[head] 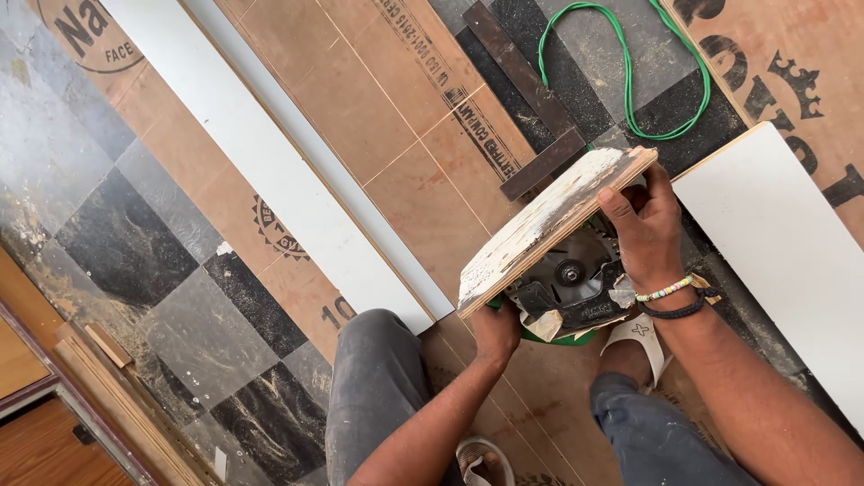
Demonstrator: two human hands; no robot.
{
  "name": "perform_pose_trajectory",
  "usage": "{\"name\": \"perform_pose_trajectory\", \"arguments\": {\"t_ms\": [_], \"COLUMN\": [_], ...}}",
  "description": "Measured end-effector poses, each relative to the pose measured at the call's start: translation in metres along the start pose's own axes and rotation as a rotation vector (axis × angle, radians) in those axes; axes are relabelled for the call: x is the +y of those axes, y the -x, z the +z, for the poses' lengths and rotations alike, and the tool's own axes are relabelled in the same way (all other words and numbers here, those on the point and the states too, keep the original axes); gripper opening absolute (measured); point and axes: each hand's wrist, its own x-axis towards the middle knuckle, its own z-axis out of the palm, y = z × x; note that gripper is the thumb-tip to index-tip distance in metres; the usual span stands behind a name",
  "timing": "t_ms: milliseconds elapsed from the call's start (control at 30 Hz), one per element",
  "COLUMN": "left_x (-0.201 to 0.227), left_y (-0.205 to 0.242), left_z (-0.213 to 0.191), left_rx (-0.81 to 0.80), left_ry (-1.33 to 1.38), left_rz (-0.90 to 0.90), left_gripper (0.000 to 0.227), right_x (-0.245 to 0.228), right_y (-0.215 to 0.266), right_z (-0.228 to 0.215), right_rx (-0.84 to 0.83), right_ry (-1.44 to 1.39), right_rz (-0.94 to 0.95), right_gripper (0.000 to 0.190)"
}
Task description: Cutting and measuring wooden boards using a circular saw and measuring tools.
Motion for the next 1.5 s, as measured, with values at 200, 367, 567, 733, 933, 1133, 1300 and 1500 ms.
{"name": "perform_pose_trajectory", "arguments": {"t_ms": [200,367,567,733,933,1133,1300,1500], "left_x": [-0.008,-0.001,-0.003,0.003,-0.013,-0.014,-0.010,-0.008], "left_y": [0.000,0.000,-0.001,0.001,0.000,0.001,0.001,0.000], "left_z": [0.004,0.001,0.001,-0.002,0.005,0.006,0.005,0.002], "left_rx": [0.029,0.017,-0.003,-0.018,-0.007,-0.019,0.027,0.039], "left_ry": [-0.037,-0.022,-0.031,-0.008,-0.051,-0.051,-0.013,-0.020], "left_rz": [0.042,0.028,0.036,0.023,0.070,0.070,0.118,0.123], "left_gripper": [0.024,0.024,0.021,0.021,0.021,0.021,0.023,0.022], "right_x": [0.000,0.006,0.000,0.004,0.006,0.003,0.001,0.008], "right_y": [0.000,0.001,0.001,0.003,0.005,0.006,0.005,0.002], "right_z": [0.000,-0.003,-0.002,-0.003,-0.004,-0.002,-0.001,-0.003], "right_rx": [-0.013,0.001,-0.001,0.023,0.034,0.038,0.027,-0.020], "right_ry": [0.024,0.054,0.108,0.154,0.242,0.177,0.151,0.129], "right_rz": [-0.032,-0.014,-0.024,-0.014,-0.018,-0.031,-0.034,-0.085], "right_gripper": [0.061,0.061,0.062,0.069,0.075,0.074,0.067,0.079]}}
